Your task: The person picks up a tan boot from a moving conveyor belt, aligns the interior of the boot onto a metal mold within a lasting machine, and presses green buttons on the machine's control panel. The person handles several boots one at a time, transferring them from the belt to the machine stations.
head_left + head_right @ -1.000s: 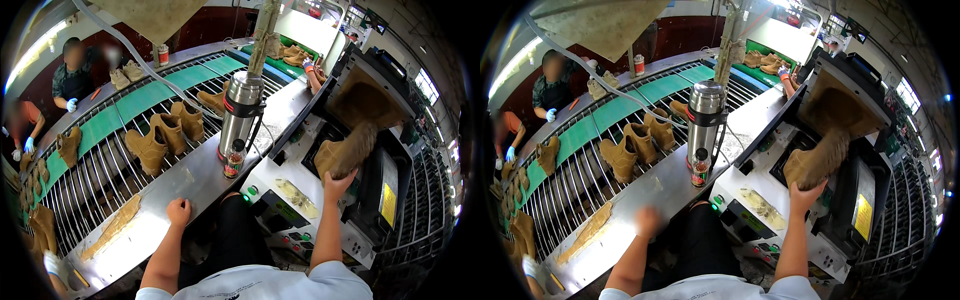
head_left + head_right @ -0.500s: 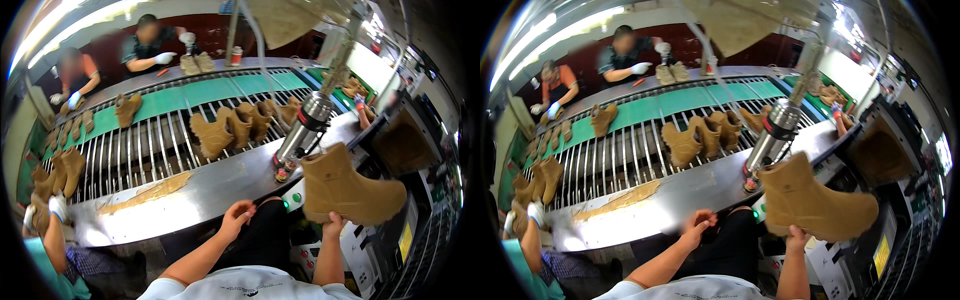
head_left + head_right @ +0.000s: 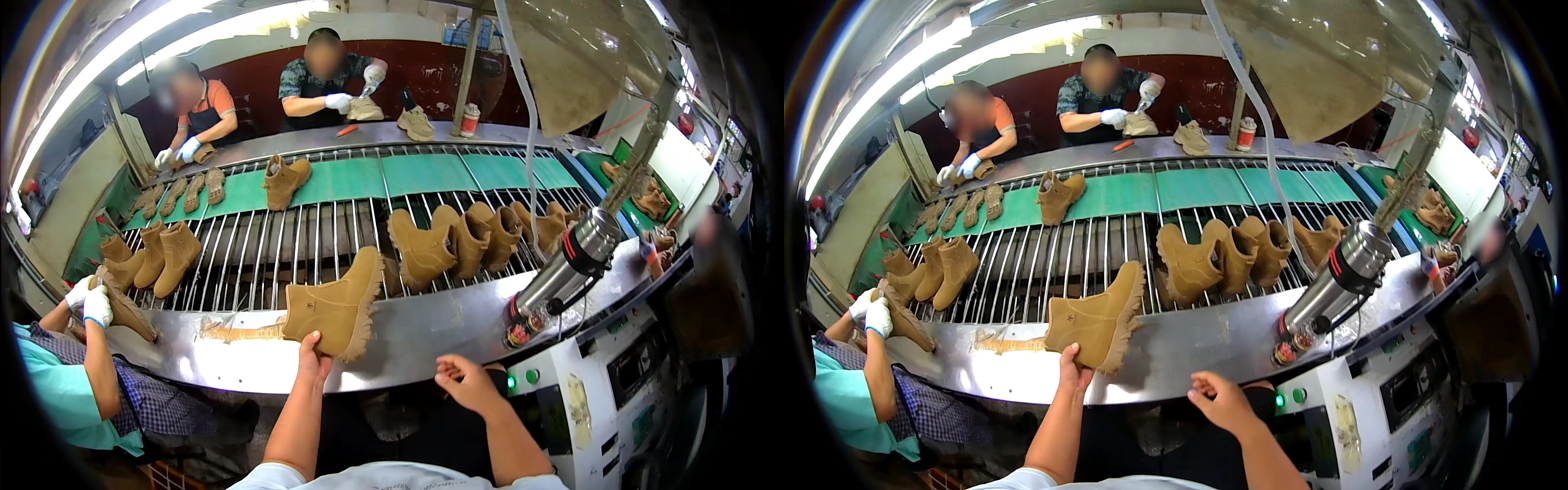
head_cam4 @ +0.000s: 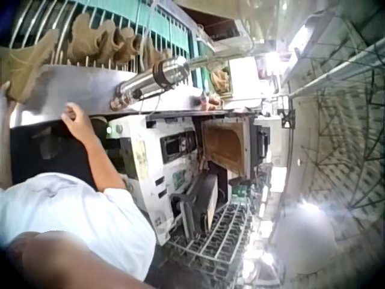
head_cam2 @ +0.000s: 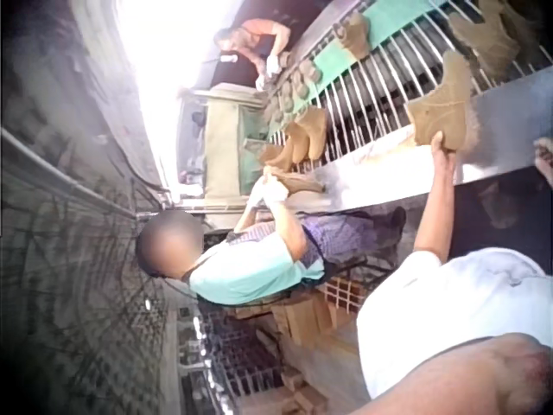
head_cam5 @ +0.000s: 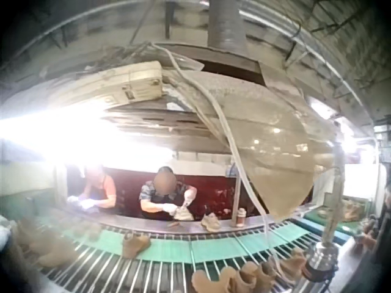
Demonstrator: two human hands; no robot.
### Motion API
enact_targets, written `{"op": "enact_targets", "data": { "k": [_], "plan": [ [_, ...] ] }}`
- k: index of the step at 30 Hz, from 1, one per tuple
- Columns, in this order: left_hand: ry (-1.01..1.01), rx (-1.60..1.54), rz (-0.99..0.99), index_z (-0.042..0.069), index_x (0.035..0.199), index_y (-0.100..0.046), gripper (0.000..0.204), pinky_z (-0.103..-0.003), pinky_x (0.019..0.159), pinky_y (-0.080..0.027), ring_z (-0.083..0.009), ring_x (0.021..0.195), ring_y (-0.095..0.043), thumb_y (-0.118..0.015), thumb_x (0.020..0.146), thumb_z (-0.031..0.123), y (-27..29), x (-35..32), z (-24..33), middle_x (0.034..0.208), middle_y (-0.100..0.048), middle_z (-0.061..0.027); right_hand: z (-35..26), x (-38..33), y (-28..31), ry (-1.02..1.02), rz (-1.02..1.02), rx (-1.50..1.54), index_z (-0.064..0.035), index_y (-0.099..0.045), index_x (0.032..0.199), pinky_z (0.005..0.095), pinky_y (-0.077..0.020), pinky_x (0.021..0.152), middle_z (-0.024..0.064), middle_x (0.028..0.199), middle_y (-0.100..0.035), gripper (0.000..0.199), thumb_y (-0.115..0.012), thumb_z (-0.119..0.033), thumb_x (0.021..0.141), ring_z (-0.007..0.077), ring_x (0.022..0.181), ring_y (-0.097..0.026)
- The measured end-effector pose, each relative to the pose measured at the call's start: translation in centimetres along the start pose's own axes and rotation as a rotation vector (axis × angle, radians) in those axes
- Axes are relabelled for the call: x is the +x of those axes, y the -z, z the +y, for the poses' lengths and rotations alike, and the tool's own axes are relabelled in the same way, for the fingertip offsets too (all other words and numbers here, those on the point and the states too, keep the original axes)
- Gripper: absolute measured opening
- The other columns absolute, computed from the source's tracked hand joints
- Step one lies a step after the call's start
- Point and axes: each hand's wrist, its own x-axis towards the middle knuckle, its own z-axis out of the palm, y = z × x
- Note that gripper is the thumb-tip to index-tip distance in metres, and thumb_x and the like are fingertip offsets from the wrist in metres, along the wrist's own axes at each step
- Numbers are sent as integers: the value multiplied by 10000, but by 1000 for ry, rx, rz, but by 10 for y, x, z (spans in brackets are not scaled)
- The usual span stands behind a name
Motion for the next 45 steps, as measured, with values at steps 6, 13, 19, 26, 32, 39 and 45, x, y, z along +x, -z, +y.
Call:
{"op": "enact_targets", "data": {
  "k": [6, 13, 19, 26, 32, 39, 45],
  "plan": [
    [-157, 434, 150, 50, 1288, -464, 521, -409, 908, -490, -266, 1067, -584, -667, 812, 106, -35, 125, 10, 1205, -571, -101, 31, 22, -16, -74, -70, -7, 22, -619, 1097, 255, -498, 768, 76, 905, -668, 305, -685, -134, 843, 123, 820, -623],
    [-482, 1405, -228, 42, 1272, -508, 719, -353, 904, -473, -276, 1059, -608, -789, 620, 153, -47, 188, -3, 1146, -616, -154, 57, 84, -39, -52, -23, -86, -29, -644, 1032, 276, -508, 729, 77, 860, -672, 265, -677, -188, 823, 165, 764, -641],
    [-454, 1300, 71, 54, 1291, -477, 665, -347, 905, -471, -258, 1042, -615, -739, 689, 157, -44, 163, -12, 1126, -630, -141, 61, 182, -90, 4, -148, -265, -48, -630, 1033, 332, -514, 709, 88, 835, -675, 276, -645, -227, 823, 226, 749, -653],
    [-334, 1508, -376, 45, 1359, -414, 733, -398, 988, -423, -345, 1181, -533, -706, 774, 376, 9, 184, 45, 1274, -551, -201, 107, 253, -135, 188, 174, -628, -100, -600, 1069, 428, -511, 641, 114, 736, -659, 271, -587, -224, 829, 308, 692, -646],
    [-802, 2065, -67, 34, 1330, -438, 724, -454, 1030, -365, -377, 1206, -483, -692, 703, 291, 45, 323, 163, 1278, -528, -218, 109, 256, -148, 405, 209, -773, -116, -614, 940, 431, -501, 541, 90, 652, -631, 160, -599, -204, 808, 300, 582, -620],
    [-777, 2155, 353, 82, 1346, -405, 584, -448, 900, -479, -342, 1085, -578, -542, 780, 118, -7, 486, 239, 1307, -515, -135, 89, 256, -141, 330, 127, -792, -109, -640, 849, 412, -492, 532, 87, 620, -612, 86, -625, -160, 781, 288, 565, -613],
    [-551, 2275, 417, 90, 1219, -511, 424, -442, 841, -510, -371, 993, -616, -613, 865, 299, -19, 505, 206, 1152, -563, -147, 84, 258, -139, 330, 158, -728, -108, -624, 823, 400, -491, 525, 66, 609, -604, 68, -619, -168, 791, 278, 555, -605]
  ]
}}
